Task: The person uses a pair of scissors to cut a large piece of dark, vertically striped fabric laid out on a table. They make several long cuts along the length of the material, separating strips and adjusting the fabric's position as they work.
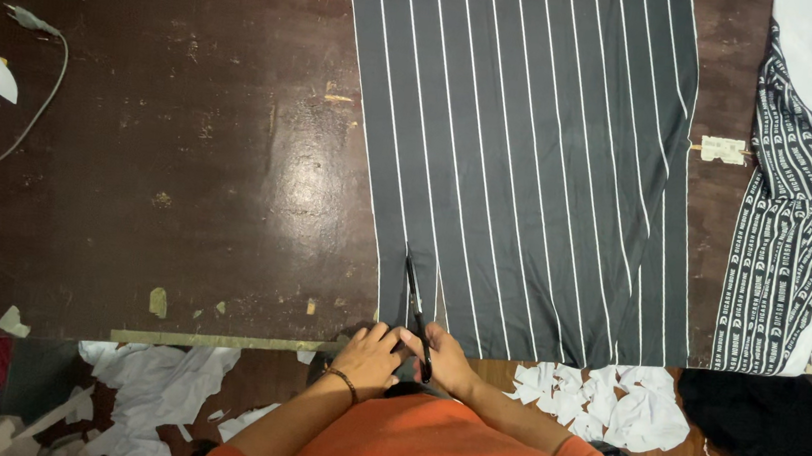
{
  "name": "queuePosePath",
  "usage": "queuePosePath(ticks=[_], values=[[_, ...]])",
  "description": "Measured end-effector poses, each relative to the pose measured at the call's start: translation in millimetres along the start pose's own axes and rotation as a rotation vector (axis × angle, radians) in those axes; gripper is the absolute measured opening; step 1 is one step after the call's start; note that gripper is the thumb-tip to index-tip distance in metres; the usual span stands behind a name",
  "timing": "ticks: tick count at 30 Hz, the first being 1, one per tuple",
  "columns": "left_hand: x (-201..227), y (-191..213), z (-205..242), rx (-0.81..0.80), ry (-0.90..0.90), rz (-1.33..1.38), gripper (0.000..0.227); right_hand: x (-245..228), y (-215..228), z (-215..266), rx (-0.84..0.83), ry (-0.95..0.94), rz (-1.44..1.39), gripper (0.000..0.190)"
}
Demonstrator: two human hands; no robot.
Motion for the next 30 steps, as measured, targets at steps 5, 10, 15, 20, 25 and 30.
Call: queuePosePath(ticks=[5, 10, 15, 20, 25, 30], values=[[-2, -4, -3, -0.007, -0.005, -0.012, 0.051, 2, -1, -17, -0.01, 0.006, 0.009, 0.05], [-6, -15, -9, -0.002, -0.026, -0.022, 0.049, 0, -1, -18, -0.012, 0.002, 0.047, 0.051], [-7, -11, -12, 0.019, -0.008, 0.016, 0.047, -46, -5, -7, 0.007, -0.046, -0.067, 0.05], [-10, 6, -9, -0.058, 0.016, 0.098, 0.049, -55, -5, -18, -0.008, -0.091, -0.07, 0.047], [-37, 40, -14, 0.148, -0.057, 0.41, 0.025, -27, -6, -36, 0.001, -0.005, -0.044, 0.048], [-120, 135, -49, 0.375, 0.35, 0.312, 0.067, -38, -5, -38, 0.028, -0.108, -0.121, 0.049]])
Point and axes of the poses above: each hand's wrist, its own z-axis away from the middle knuckle, its own y-axis out of the back of the hand, x = y × z, the point moved 8 cm from there along -z, towards the middle knuckle, and after that the axes turned 14 degrees about y, right-handed, at the moved point
